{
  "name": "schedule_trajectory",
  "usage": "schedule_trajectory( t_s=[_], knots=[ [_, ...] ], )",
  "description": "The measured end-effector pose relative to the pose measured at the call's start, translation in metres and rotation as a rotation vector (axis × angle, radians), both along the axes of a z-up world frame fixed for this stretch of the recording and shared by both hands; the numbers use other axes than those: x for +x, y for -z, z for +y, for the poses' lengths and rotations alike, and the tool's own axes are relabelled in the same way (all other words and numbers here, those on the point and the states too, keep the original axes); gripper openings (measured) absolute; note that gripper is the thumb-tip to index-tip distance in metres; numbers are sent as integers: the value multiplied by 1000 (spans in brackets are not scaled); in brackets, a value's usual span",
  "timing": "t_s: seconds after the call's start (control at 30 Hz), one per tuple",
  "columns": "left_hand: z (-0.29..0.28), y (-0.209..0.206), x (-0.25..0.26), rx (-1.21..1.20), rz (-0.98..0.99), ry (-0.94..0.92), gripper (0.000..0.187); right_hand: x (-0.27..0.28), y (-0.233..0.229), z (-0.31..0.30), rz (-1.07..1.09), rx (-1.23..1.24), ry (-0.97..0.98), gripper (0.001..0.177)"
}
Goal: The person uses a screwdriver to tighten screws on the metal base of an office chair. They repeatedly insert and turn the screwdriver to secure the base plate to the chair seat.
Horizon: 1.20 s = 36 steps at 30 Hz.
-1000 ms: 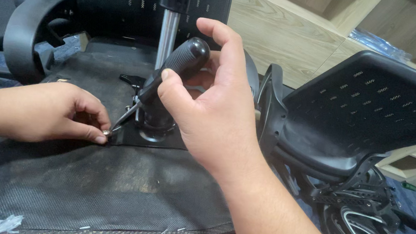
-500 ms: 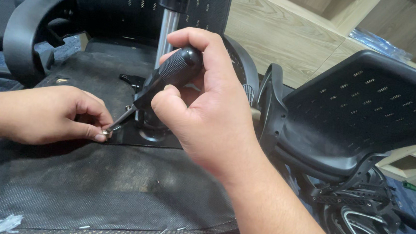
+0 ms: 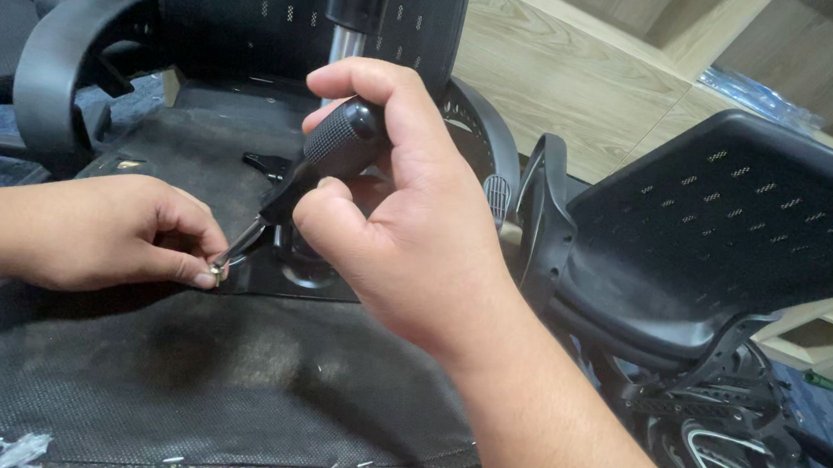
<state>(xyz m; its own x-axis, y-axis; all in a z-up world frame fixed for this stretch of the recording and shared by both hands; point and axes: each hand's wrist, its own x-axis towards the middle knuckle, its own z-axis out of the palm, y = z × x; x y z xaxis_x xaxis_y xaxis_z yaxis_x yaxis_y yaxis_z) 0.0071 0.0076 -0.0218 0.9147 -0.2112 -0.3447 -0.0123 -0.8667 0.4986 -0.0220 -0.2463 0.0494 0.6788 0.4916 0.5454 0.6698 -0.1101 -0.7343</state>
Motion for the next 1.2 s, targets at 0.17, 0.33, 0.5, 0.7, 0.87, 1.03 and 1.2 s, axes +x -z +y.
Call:
schedule_trajectory(
  t_s=[0.17,0.33,0.5,0.7,0.87,1.03,1.2],
  knots=[
    [1,-1,1,-18,9,15,23,5,-14,5,-138,-151,18,36],
    [2,-4,0,-41,-35,60,24,20,-28,21,-223,-264,55,29],
    [0,-6,-2,-8,40,-3,21,41,-37,45,-516,-330,86,24],
    [-1,-4,-2,-271,27,45,19,48,-41,74,-374,-432,4,31],
    [-5,-11,-7,-197,52,-51,19,38,-44,89,-423,-443,125,32],
    [-11,-20,-12,-173,46,-43,19,33,-55,89,-351,-650,303,35],
    [-11,-18,-10,-176,71,-61,17,31,-55,86,-399,-635,315,21]
  ],
)
